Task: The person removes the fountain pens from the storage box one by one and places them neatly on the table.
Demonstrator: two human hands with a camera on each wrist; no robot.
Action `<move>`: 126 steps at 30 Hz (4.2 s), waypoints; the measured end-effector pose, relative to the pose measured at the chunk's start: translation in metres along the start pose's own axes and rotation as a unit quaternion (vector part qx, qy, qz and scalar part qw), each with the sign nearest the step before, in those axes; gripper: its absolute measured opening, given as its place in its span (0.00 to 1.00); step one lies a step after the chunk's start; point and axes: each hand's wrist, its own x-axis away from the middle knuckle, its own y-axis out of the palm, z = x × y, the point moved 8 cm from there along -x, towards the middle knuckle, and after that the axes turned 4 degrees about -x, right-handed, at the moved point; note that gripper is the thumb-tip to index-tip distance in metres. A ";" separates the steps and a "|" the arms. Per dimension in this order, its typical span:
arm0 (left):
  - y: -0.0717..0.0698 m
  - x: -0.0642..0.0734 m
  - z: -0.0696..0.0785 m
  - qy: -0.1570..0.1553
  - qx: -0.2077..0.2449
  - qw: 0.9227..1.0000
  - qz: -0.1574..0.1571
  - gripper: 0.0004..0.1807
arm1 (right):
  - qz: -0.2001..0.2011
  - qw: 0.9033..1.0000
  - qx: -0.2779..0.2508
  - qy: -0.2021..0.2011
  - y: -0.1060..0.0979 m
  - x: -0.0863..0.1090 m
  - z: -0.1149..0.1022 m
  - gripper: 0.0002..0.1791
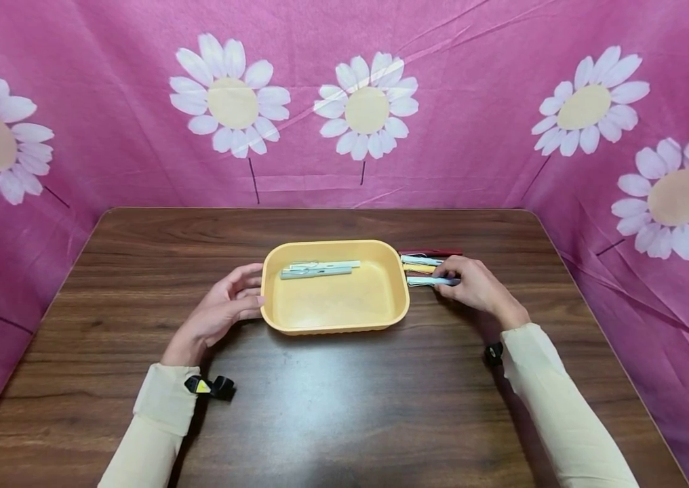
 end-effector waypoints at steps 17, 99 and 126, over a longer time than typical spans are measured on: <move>0.000 -0.001 0.000 0.005 0.003 1.000 0.001 0.37 | -0.027 0.999 0.013 0.019 0.003 0.001 0.002 0.08; 0.000 -0.001 -0.002 0.002 0.007 1.000 0.001 0.36 | -0.003 0.990 -0.117 -0.078 0.079 -0.079 -0.153 0.19; -0.002 0.001 -0.002 0.002 0.005 1.000 0.005 0.36 | -0.097 0.988 -0.057 -0.109 0.116 -0.095 -0.184 0.23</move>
